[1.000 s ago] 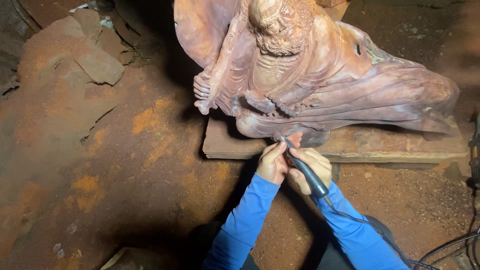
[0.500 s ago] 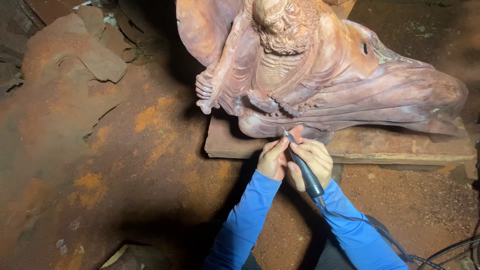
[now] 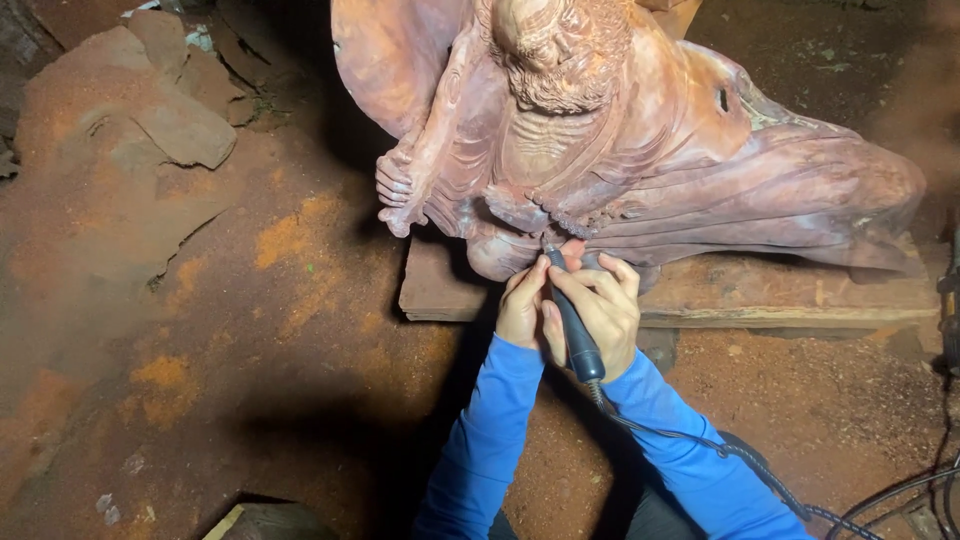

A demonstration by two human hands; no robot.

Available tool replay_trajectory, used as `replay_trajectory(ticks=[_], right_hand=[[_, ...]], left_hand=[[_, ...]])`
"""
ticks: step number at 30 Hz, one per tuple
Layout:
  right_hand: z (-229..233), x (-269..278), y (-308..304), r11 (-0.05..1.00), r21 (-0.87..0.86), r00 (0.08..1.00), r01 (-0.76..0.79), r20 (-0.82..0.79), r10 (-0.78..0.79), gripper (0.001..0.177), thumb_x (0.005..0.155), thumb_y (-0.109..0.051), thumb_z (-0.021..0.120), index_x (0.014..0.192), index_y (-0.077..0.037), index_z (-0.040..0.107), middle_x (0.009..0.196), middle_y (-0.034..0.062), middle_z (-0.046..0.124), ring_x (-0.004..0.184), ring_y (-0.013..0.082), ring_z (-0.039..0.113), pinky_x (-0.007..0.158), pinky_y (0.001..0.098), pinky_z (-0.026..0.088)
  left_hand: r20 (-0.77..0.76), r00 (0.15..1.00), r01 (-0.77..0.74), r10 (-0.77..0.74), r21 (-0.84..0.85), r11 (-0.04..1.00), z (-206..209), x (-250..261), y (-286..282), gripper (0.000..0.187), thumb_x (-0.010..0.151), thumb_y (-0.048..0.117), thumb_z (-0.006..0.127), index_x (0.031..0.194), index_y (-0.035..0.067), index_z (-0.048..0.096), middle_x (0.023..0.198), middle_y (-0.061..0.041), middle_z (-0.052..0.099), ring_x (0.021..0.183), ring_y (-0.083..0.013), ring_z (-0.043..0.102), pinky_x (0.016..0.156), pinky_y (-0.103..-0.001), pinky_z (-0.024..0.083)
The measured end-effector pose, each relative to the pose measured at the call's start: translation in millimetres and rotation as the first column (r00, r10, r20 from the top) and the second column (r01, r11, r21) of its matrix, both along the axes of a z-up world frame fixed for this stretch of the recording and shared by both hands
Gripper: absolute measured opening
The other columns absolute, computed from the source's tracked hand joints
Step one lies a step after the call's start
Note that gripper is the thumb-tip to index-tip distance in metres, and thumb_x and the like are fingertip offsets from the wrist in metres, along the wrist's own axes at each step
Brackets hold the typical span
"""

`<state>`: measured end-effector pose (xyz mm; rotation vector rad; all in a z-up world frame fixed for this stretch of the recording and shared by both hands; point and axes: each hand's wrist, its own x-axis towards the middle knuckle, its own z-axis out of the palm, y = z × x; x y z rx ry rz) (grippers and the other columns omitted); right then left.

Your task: Carving fine details into a wooden statue using a handheld rotary tool.

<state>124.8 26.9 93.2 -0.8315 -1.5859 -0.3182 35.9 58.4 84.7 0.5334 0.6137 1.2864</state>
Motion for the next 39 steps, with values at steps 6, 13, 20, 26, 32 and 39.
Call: replay_trajectory(ticks=[6, 13, 20, 26, 32, 39], right_hand=[[-9, 5, 6, 0.998, -0.023, 0.997, -0.059, -0.050, 0.058, 0.031, 0.091, -0.022, 0.070, 0.107, 0.004, 0.076, 0.091, 0.0104, 0.076, 0.081, 0.0227, 0.070, 0.102, 0.0440, 0.042], [-17, 17, 0, 0.994, 0.031, 0.994, -0.100, -0.037, 0.102, 0.035, 0.091, -0.026, 0.068, 0.105, 0.006, 0.076, 0.082, 0.0104, 0.074, 0.072, 0.0238, 0.068, 0.091, 0.0421, 0.046], [-18, 17, -7, 0.999, 0.041, 1.000, -0.016, 0.020, 0.015, 0.034, 0.088, -0.021, 0.070, 0.105, 0.008, 0.077, 0.082, 0.0137, 0.074, 0.073, 0.0277, 0.069, 0.088, 0.0428, 0.051], [1, 21, -14, 1.000, 0.013, 0.999, -0.007, 0.031, 0.007, 0.030, 0.089, -0.021, 0.070, 0.102, 0.005, 0.077, 0.083, 0.0122, 0.074, 0.073, 0.0248, 0.069, 0.100, 0.0450, 0.046], [17, 17, -14, 1.000, -0.020, 0.998, 0.000, 0.070, 0.001, 0.023, 0.092, -0.017, 0.068, 0.097, 0.004, 0.076, 0.082, 0.0119, 0.074, 0.070, 0.0236, 0.069, 0.105, 0.0478, 0.045], [23, 1, -4, 0.989, -0.078, 0.988, 0.125, 0.106, -0.116, 0.019, 0.091, -0.015, 0.070, 0.099, 0.001, 0.077, 0.089, 0.0110, 0.076, 0.074, 0.0240, 0.071, 0.107, 0.0470, 0.046]], left_hand=[[-0.010, 0.998, 0.068, -0.068, 0.034, 0.997, -10, -3, 4, 0.032, 0.099, 0.024, 0.066, 0.104, -0.006, 0.075, 0.088, -0.016, 0.074, 0.076, -0.0158, 0.068, 0.067, -0.023, 0.056], [0.033, 0.988, 0.147, -0.150, 0.082, 0.986, -37, -2, 5, 0.043, 0.099, 0.024, 0.067, 0.129, -0.007, 0.065, 0.103, -0.018, 0.072, 0.094, -0.0193, 0.069, 0.086, -0.029, 0.056], [0.044, 0.969, 0.236, -0.243, 0.123, 0.964, -46, 8, 9, 0.049, 0.099, 0.023, 0.066, 0.137, -0.007, 0.059, 0.109, -0.024, 0.071, 0.102, -0.0249, 0.068, 0.094, -0.036, 0.055], [0.108, 0.966, 0.225, -0.236, 0.103, 0.969, -39, 11, 3, 0.047, 0.099, 0.023, 0.066, 0.134, -0.007, 0.061, 0.106, -0.022, 0.072, 0.097, -0.0238, 0.070, 0.088, -0.034, 0.058], [0.247, 0.925, 0.274, -0.289, 0.094, 0.957, -35, 21, -3, 0.053, 0.101, 0.029, 0.063, 0.143, -0.002, 0.057, 0.112, -0.012, 0.073, 0.105, -0.0161, 0.067, 0.097, -0.029, 0.053], [0.239, 0.942, 0.252, -0.237, -0.034, 0.967, -102, 25, 38, 0.035, 0.100, 0.023, 0.065, 0.123, -0.002, 0.071, 0.100, -0.016, 0.074, 0.087, -0.0204, 0.068, 0.085, -0.029, 0.055]])
